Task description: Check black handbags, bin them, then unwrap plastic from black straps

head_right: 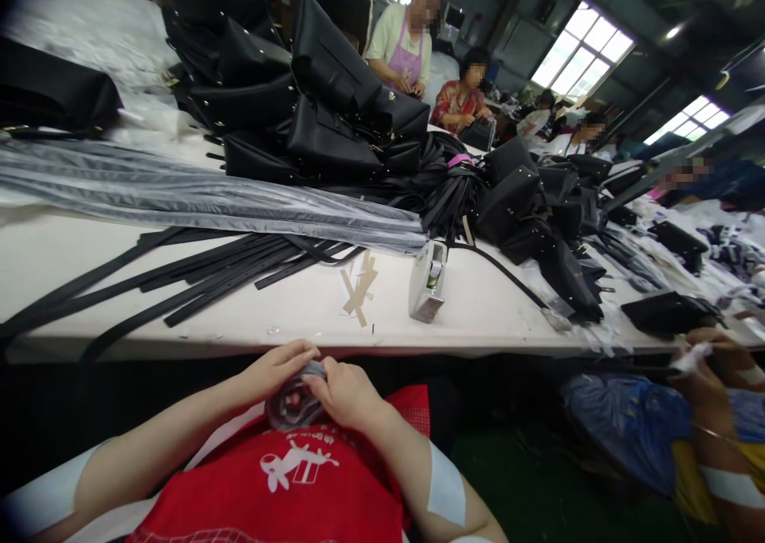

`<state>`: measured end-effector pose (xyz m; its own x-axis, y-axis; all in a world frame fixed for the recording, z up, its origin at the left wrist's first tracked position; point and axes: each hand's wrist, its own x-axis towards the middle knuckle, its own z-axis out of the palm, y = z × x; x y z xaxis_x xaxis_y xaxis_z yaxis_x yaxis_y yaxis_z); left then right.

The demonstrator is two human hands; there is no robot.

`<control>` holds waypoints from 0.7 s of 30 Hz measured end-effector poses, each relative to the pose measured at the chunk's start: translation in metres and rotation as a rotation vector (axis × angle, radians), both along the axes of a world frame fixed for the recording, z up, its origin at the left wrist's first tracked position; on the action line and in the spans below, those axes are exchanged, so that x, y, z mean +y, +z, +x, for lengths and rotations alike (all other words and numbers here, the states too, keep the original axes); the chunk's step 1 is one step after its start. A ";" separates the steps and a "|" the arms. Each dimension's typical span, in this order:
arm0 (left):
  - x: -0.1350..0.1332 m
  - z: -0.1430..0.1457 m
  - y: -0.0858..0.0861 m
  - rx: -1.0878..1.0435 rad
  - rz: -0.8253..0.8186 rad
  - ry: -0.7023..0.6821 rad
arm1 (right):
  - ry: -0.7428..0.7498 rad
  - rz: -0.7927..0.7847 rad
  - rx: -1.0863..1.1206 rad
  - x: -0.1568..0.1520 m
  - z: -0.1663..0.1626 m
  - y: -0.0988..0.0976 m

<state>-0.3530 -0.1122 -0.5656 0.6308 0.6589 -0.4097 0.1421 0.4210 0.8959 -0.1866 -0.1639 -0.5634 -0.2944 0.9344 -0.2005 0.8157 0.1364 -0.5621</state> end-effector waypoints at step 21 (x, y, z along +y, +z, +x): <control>-0.007 -0.016 -0.028 0.026 -0.011 0.072 | -0.061 0.385 -0.467 0.115 0.039 -0.015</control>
<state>-0.3690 -0.1189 -0.5940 0.5711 0.6973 -0.4332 0.1349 0.4408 0.8874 -0.1472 -0.0494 -0.5782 -0.1999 0.9780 0.0602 0.9771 0.2035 -0.0621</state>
